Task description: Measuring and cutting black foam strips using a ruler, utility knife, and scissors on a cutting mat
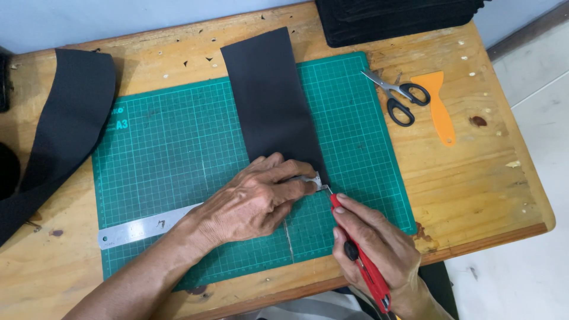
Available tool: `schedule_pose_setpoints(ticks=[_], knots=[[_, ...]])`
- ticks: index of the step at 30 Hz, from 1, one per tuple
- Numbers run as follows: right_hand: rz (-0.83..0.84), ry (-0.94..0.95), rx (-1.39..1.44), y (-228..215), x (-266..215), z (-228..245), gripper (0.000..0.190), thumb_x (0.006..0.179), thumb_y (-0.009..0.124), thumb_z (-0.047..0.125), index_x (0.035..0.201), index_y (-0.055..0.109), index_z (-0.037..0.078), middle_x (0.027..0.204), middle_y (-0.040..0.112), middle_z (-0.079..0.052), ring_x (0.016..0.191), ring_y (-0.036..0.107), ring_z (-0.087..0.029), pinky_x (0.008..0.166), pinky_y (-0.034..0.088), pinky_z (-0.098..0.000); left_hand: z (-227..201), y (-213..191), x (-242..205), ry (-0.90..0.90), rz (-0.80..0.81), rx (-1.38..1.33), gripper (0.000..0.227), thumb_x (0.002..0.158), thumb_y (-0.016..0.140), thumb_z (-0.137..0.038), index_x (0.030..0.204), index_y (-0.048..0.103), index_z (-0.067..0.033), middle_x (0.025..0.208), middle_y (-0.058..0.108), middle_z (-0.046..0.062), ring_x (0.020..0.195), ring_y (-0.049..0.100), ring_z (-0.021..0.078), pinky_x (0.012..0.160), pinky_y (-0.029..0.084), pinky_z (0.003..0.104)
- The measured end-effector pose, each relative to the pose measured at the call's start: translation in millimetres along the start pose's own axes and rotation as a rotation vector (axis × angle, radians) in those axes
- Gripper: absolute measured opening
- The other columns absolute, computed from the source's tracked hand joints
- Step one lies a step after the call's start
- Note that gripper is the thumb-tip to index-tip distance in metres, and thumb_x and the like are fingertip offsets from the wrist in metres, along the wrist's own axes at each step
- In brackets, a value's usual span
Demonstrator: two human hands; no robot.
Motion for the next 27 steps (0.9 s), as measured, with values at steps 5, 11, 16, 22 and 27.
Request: schedule_pose_setpoints(ticks=[5,11,16,22,27], knots=[[0.015,-0.017,0.003,1.1,-1.4,-1.3,0.022,0.092,0.067,0.002,0.111,0.071,-0.008,0.116,0.072,-0.027,0.105,0.078,-0.032,0.094,0.066,-0.0344,0.4,0.6,-0.4,0.001,-0.009,0.003,0.035,0.096,0.061,0.004,0.129,0.065,-0.005,0.137,0.06,0.015,0.105,0.061,0.0324,0.091,0.045,0.045],[0.014,-0.061,0.007,0.5,-0.2,-1.1,0.022,0.09,0.066,0.0,0.109,0.07,-0.009,0.114,0.071,-0.028,0.101,0.078,-0.034,0.091,0.067,-0.0363,-0.3,0.5,-0.2,-0.003,-0.001,-0.004,0.038,0.094,0.06,0.005,0.13,0.065,-0.0055,0.138,0.059,0.015,0.104,0.06,0.0325,0.09,0.044,0.045],[0.018,-0.069,-0.026,1.5,-5.2,-3.0,0.023,0.088,0.067,0.0,0.111,0.071,-0.004,0.116,0.072,-0.024,0.101,0.078,-0.034,0.089,0.067,-0.0377,-0.6,-0.6,0.7,-0.005,0.005,0.001,0.037,0.094,0.061,0.005,0.129,0.065,-0.0052,0.138,0.059,0.015,0.104,0.06,0.0328,0.09,0.045,0.045],[0.011,-0.085,-0.023,-0.7,-3.7,-2.8,0.023,0.088,0.066,0.0,0.11,0.071,-0.005,0.114,0.072,-0.025,0.099,0.079,-0.033,0.087,0.067,-0.0366,-0.9,-2.3,0.9,0.004,0.006,-0.004,0.039,0.094,0.055,0.006,0.131,0.063,-0.005,0.139,0.058,0.015,0.111,0.062,0.0332,0.093,0.043,0.045],[0.009,-0.006,0.047,-10.8,5.8,4.3,0.021,0.09,0.064,0.002,0.108,0.07,-0.006,0.115,0.072,-0.025,0.1,0.079,-0.03,0.089,0.065,-0.0316,-2.2,-1.6,-0.3,0.007,0.006,-0.008,0.037,0.096,0.056,0.005,0.13,0.065,-0.0054,0.138,0.059,0.015,0.11,0.062,0.034,0.094,0.044,0.045]])
Point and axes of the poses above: each hand's wrist, its own x-axis towards the middle knuckle, its own y-axis out of the palm, z = x × y, the point moved 3 cm from there along x, towards the middle knuckle
